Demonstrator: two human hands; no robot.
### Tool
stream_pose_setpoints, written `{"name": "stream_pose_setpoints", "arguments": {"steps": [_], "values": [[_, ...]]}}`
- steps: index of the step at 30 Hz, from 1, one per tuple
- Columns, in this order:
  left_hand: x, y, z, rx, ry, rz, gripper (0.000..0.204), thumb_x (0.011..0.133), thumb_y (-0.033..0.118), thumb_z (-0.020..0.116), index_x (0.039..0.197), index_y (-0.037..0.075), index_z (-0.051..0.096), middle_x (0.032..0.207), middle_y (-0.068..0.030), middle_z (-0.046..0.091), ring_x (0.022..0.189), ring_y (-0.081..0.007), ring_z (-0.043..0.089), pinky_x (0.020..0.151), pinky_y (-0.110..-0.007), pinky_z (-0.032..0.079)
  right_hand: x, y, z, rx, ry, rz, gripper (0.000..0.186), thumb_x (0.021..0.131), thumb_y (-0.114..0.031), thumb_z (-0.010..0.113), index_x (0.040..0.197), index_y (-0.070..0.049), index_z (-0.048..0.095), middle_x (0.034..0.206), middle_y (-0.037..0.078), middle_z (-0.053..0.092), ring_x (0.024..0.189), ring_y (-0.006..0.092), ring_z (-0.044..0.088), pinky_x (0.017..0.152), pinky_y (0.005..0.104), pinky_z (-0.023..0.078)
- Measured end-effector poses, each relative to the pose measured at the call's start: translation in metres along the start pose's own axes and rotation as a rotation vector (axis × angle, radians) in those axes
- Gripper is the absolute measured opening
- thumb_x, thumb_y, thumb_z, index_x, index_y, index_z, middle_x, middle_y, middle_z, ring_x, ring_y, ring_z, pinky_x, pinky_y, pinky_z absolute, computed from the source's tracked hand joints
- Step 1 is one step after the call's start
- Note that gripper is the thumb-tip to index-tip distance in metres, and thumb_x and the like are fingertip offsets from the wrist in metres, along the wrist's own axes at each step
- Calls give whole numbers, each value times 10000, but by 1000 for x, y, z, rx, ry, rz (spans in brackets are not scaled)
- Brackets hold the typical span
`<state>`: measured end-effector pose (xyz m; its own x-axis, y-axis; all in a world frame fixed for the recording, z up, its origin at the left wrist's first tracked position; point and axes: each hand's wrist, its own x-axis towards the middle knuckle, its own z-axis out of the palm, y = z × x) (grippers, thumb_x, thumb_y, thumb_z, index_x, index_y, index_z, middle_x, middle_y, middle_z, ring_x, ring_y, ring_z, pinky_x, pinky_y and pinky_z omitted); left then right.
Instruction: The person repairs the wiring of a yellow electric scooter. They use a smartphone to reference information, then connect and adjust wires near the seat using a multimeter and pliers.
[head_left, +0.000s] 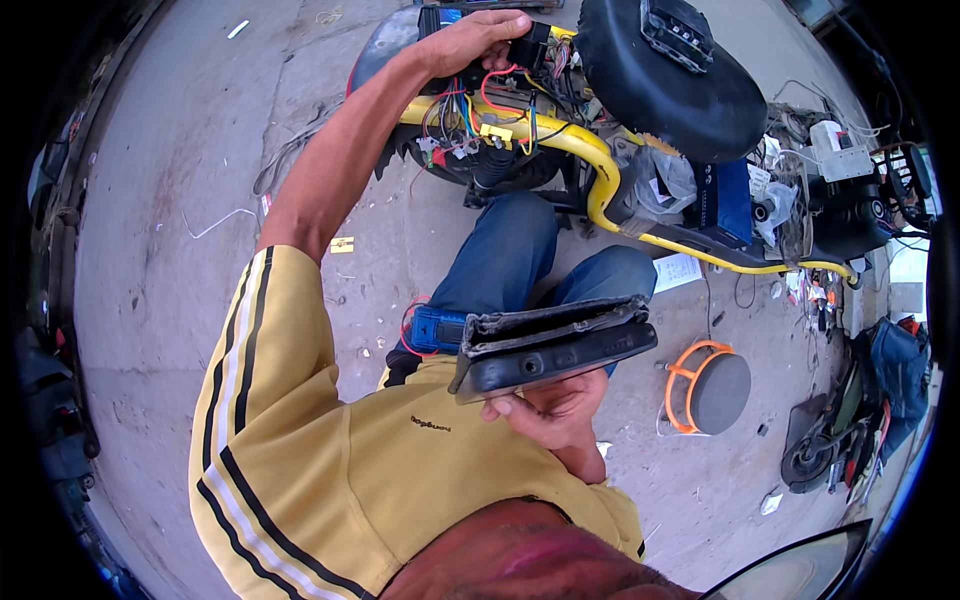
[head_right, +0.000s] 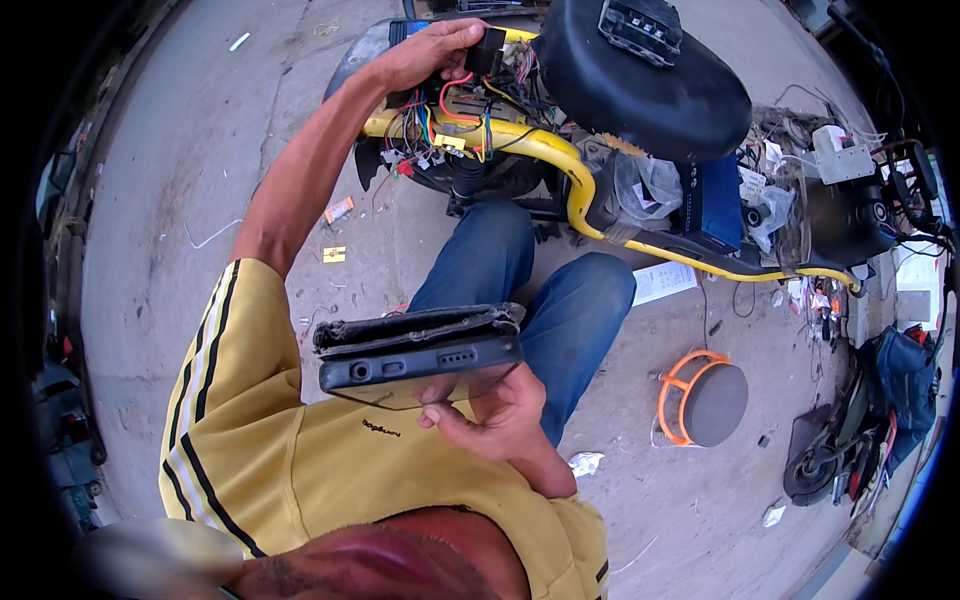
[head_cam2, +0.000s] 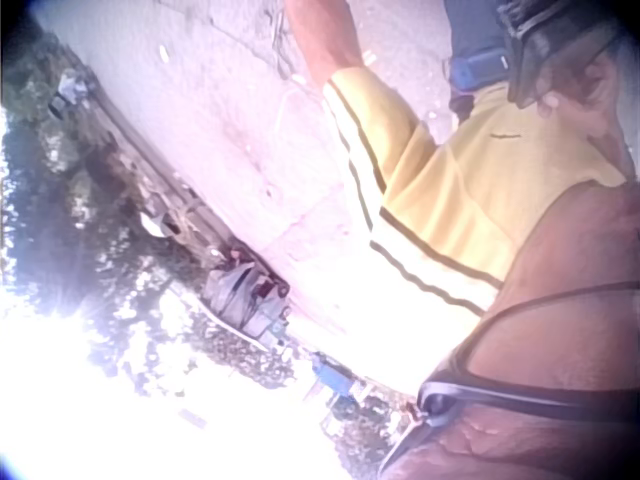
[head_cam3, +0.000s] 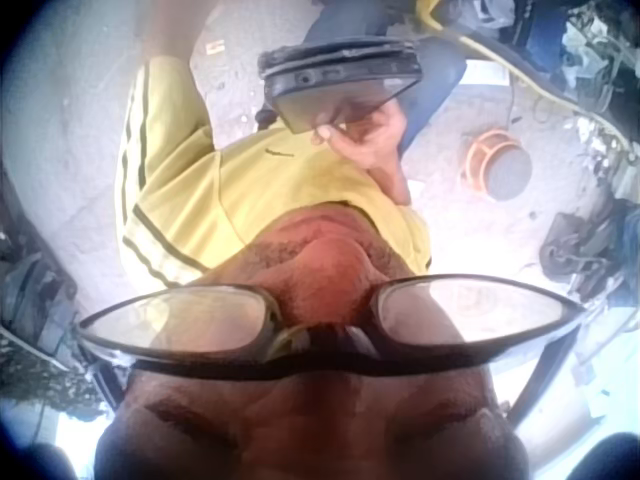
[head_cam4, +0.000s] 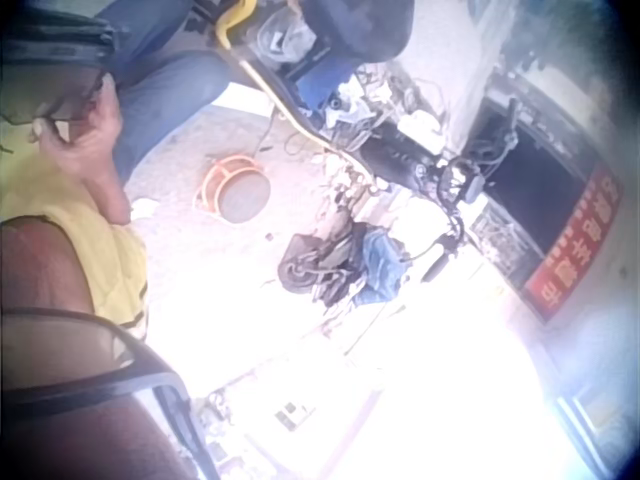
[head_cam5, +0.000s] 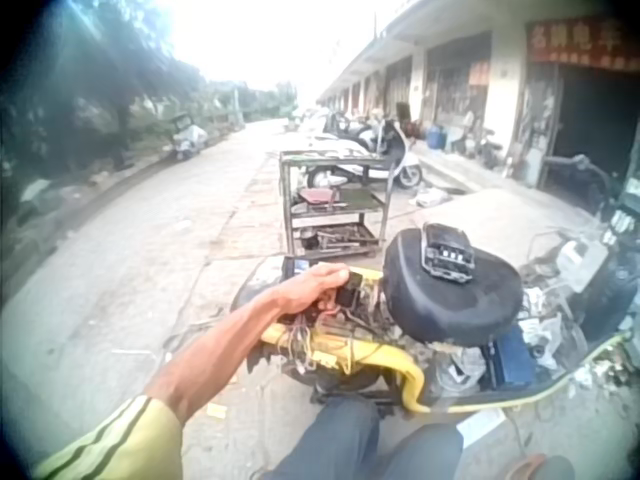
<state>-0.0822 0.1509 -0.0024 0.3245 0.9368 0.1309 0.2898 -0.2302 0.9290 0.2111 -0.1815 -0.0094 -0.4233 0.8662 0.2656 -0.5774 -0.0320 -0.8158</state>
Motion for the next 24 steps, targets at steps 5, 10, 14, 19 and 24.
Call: {"name": "stream_pose_setpoints", "arguments": {"steps": [5, 10, 14, 19, 24], "values": [[-10, -4, -3, -146, 58, -39, 463, 1096, 447, 513, 1379, 86, 578, 711, 38, 474, 636, -50, 438, 601, -223, 374, 1, -4, 0, 19, -95, -28, 522, 789, 236, 695, 1263, 117, 510, 1121, 247, 660, 920, 267, 725, 734, 392, 656], [-1, -7, -5, -136, 26, 2, 398, 1063, 347, 574, 1324, 47, 582, 743, 4, 551, 639, -76, 497, 594, -241, 416, 3, -12, 5, -107, -65, -164, 556, 796, 226, 696, 1300, 149, 474, 1070, 242, 693, 865, 256, 742, 729, 384, 643], [-6, 4, 4, 18, 86, 21, 477, 1069, 402, 588, 1379, 40, 584, 719, 36, 501, 640, -47, 445, 586, -225, 372, -2, -11, -1, -182, -122, -158, 599, 794, 223, 698, 1325, 170, 426, 987, 225, 722, 834, 243, 748, 730, 383, 640], [-7, 1, 5, 42, 113, 33, 481, 1056, 388, 605, 1375, 29, 597, 725, 40, 518, 628, -44, 438, 575, -218, 365, -6, -3, -1, -108, -110, -232, 599, 773, 210, 713, 1303, 181, 436, 992, 223, 738, 853, 243, 761, 750, 371, 630], [-8, 9, 6, 1, 118, 22, 512, 1056, 373, 586, 1424, 16, 567, 711, 27, 520, 619, -46, 435, 573, -216, 358, -13, 5, -7, -218, -111, -291, 598, 761, 180, 730, 1291, 182, 452, 955, 196, 758, 873, 229, 768, 797, 356, 607]]}}
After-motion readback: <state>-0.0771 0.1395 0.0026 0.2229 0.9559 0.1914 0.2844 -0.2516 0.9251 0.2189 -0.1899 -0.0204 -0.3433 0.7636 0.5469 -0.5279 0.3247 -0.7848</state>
